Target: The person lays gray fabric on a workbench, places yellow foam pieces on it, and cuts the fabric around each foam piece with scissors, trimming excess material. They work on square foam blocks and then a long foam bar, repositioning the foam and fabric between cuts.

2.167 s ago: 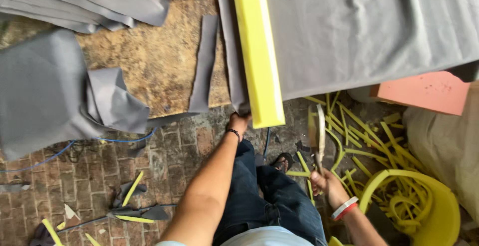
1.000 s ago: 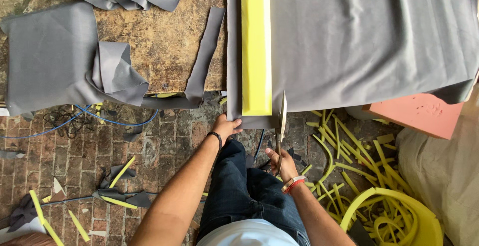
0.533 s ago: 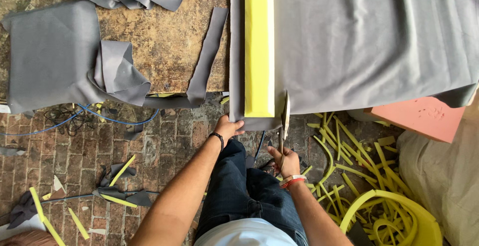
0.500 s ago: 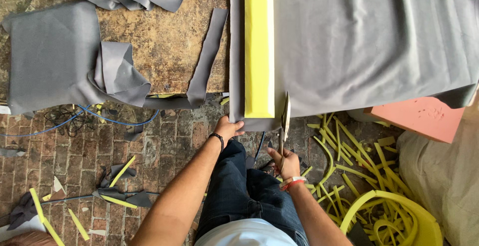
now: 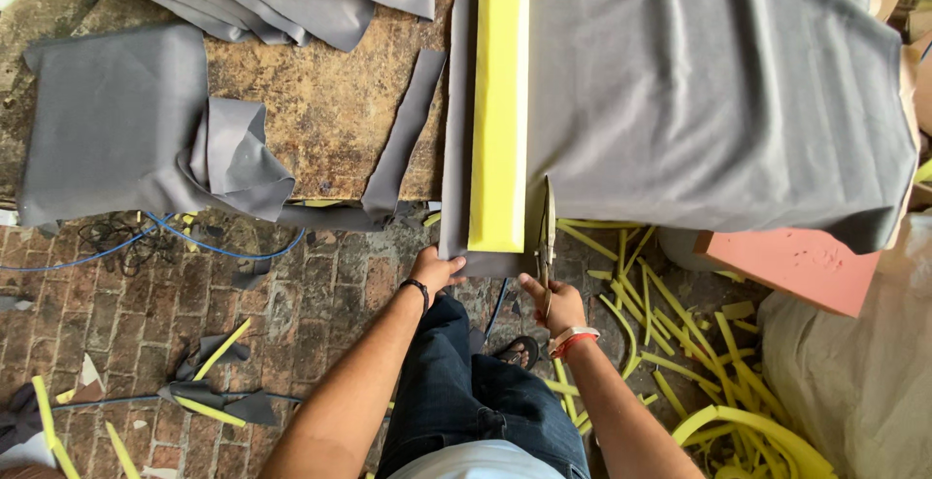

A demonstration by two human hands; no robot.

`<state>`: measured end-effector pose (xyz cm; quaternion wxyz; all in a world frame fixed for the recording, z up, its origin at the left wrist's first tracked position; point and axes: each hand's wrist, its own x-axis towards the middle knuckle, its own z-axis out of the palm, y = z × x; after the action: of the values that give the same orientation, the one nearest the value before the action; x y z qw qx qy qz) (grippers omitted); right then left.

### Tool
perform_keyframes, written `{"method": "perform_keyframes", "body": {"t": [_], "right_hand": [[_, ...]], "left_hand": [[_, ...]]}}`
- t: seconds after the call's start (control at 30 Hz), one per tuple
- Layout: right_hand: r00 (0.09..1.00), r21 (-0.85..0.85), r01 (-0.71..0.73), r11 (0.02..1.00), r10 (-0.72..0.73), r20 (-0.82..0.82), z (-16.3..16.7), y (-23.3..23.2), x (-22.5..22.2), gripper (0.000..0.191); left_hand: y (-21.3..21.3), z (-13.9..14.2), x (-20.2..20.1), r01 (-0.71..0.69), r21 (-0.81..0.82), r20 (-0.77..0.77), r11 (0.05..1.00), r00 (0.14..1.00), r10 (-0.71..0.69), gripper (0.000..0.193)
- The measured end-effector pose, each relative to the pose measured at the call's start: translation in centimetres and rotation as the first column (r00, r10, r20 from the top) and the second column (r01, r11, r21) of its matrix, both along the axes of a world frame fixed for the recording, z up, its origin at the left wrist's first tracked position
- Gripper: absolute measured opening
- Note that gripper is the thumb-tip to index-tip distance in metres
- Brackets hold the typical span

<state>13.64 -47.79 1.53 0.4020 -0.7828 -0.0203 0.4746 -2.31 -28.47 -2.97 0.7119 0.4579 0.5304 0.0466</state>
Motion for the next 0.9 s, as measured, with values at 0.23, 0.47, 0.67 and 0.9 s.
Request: {"method": "perform_keyframes", "body": {"t": [0.23,0.47,0.67,0.9], "right_hand": [[0.999,0.089,-0.019,0.996,0.017,0.027,-0.5,4.1,4.1,0.055],[0.998,0.081,0.019,0.997,-0.013,-0.067,0.9,6.1,5.3,0.057],[0.996,0.002,0.005,1.0,-0.005,-0.093,0.6,6.9,7.0,0.06],[0.995,-0.128,-0.09,0.988,0.085,-0.041,2.5,8.1,8.3,0.063]], "left_hand": [[-0.1,-0.6,0.3,-0.031,-0.048,-0.029,0.998,0.999,0.03,0.033],[0.6,-0.5,-0.7,0.127,-0.115,-0.105,0.985,0.985,-0.14,0.039],[4.5,3.9,-0.1,0.655,-0.137,-0.421,0.743,0.641,-0.642,0.039],[14.2,8.7,8.4,0.685,0.594,-0.551,0.421,0.728,-0.407,0.041]]}}
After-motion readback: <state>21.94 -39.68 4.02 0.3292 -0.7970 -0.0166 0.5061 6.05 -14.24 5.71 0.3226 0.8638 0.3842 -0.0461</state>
